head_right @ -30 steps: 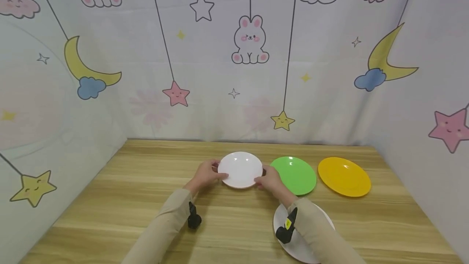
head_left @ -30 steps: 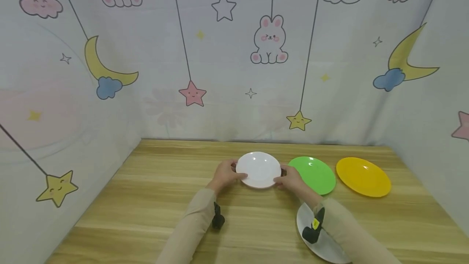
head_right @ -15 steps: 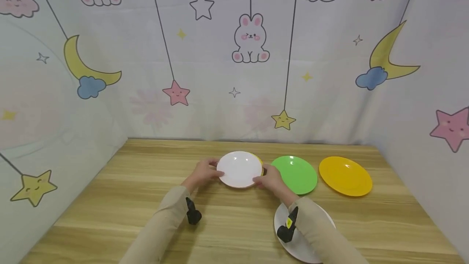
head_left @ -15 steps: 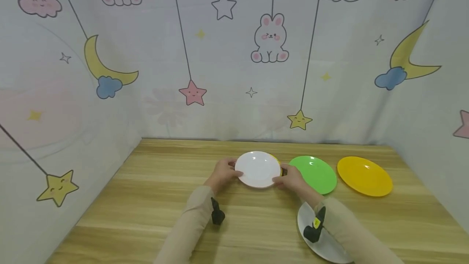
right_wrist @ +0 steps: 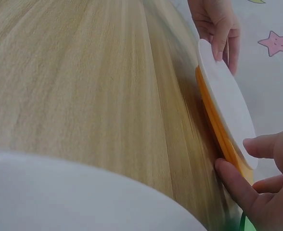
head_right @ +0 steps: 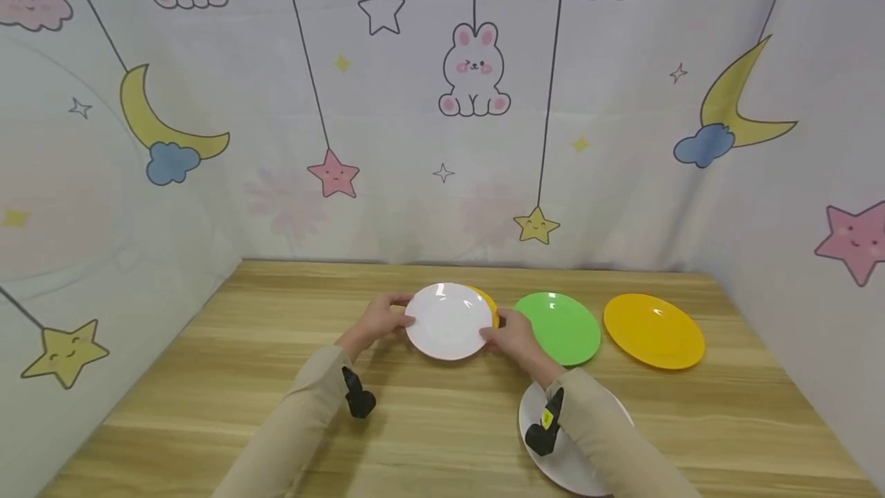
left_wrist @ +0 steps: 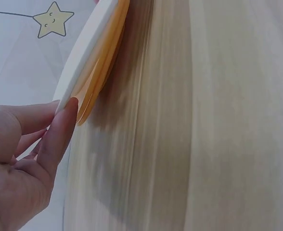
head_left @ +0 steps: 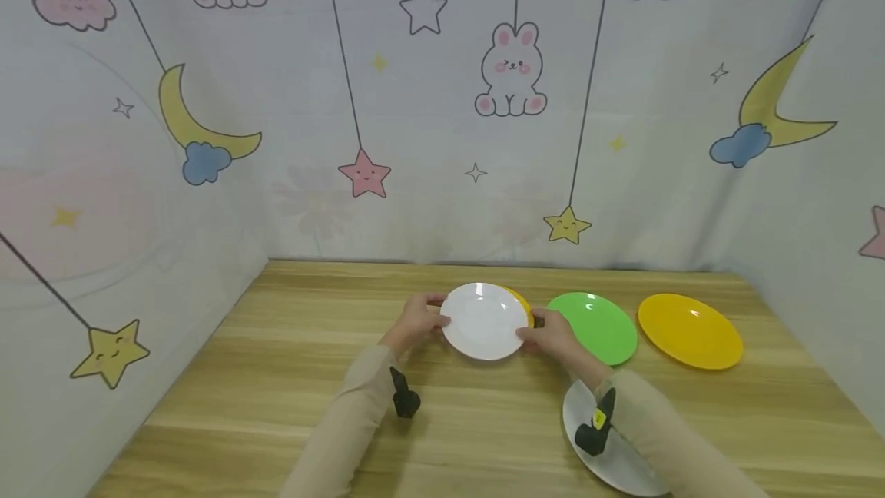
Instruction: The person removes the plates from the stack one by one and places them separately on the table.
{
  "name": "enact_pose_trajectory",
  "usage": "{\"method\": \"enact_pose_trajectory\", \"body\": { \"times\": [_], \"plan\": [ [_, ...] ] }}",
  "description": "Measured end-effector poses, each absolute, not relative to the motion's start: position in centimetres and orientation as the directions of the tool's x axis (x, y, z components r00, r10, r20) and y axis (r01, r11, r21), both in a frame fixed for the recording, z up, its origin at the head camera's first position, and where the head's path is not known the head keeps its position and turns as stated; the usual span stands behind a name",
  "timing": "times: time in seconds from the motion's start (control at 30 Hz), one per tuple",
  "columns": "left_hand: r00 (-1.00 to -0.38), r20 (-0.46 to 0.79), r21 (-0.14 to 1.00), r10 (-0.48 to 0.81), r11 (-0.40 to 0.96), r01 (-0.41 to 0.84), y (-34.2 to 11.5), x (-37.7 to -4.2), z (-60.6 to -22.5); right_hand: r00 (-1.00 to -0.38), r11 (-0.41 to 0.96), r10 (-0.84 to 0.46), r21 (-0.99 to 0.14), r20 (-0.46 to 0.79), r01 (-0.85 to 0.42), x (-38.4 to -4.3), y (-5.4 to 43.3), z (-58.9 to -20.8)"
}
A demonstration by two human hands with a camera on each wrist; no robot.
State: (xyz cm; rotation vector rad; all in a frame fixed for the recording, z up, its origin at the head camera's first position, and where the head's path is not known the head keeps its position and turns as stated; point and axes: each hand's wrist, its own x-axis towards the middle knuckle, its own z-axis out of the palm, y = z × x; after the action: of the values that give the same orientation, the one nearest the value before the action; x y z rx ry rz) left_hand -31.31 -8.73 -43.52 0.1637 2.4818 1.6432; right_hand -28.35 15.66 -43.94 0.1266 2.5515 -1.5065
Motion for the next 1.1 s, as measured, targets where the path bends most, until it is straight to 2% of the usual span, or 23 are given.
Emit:
{"method": "enact_pose_trajectory", "body": {
  "times": [0.27,0.5,0.77,0.9,1.1],
  "plan": [
    [-0.992,-0.034,0.925,0.124,0.379,0.015,-10.3,-31.7,-43.4,-0.980,0.457,-0.026,-0.874,-0.197,0.164,-28.2,15.8,-43.9],
    [-0.988,0.038,0.946,0.147,0.312,0.083,-13.1,-32.4,-43.3,-0.981,0.496,-0.036,-0.856,-0.191,0.148,-28.1,15.6,-43.6],
    [-0.997,-0.022,0.942,0.074,0.336,0.004,-15.1,-31.8,-41.9,-0.981,0.505,-0.033,-0.850,-0.193,0.150,-28.1,15.7,-43.6],
    [-0.998,-0.012,0.940,0.066,0.341,0.012,-16.2,-31.7,-41.9,-0.982,0.505,-0.034,-0.851,-0.187,0.144,-28.1,15.7,-43.6],
    [-1.000,0.009,0.932,-0.019,0.362,0.001,-18.5,-31.9,-42.4,-0.983,0.508,-0.044,-0.851,-0.179,0.133,-28.1,15.6,-43.6]
  ]
}}
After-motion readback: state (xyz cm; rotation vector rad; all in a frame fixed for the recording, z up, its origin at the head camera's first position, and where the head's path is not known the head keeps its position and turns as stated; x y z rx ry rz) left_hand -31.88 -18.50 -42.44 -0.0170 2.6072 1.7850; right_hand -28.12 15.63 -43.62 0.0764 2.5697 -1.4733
